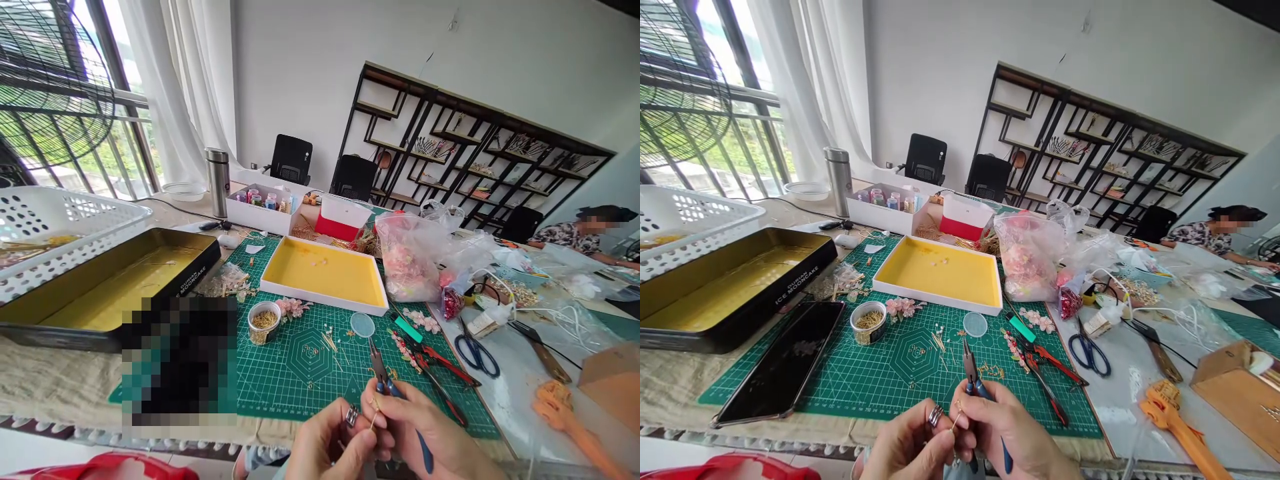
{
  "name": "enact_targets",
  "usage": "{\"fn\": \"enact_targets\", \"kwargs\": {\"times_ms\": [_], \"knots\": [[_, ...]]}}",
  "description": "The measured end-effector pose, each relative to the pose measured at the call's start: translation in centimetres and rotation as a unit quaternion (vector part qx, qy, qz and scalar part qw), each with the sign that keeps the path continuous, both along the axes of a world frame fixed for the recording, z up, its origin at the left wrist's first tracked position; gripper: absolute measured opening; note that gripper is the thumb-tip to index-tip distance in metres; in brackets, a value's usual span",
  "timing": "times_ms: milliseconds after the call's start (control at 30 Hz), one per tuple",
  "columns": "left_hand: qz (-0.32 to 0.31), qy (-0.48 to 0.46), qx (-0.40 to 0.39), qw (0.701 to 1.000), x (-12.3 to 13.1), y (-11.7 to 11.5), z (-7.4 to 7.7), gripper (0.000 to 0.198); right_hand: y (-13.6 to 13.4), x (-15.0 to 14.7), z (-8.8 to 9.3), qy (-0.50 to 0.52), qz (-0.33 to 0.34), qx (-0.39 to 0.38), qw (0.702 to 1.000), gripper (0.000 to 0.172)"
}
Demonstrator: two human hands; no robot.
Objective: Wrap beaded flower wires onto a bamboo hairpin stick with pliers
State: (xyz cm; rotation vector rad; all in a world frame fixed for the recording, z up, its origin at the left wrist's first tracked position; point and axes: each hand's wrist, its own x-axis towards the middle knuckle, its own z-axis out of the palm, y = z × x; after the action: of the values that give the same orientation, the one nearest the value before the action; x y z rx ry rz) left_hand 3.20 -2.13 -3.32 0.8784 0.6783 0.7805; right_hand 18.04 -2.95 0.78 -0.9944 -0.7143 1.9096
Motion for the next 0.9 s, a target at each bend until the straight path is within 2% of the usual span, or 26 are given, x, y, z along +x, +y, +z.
{"fn": "enact_targets", "kwargs": {"times_ms": [300,400,633,900], "knots": [[0.018,-0.05,-0.029,0.998,0.1,-0.2,0.3,0.049,0.1,0.0,-0.4,0.019,0.013,0.014,1.0,0.025],[0.01,-0.051,-0.036,0.998,0.1,-0.1,0.1,0.051,0.0,0.0,-0.4,0.014,0.014,0.021,1.0,0.025],[-0.038,-0.033,-0.001,0.999,0.0,0.3,-1.2,0.054,0.0,0.0,-0.5,-0.001,0.011,0.009,1.0,0.026],[-0.041,-0.031,-0.001,0.999,-0.1,0.2,-1.0,0.054,-0.1,0.2,-0.4,-0.033,0.02,-0.006,0.999,0.023]]}}
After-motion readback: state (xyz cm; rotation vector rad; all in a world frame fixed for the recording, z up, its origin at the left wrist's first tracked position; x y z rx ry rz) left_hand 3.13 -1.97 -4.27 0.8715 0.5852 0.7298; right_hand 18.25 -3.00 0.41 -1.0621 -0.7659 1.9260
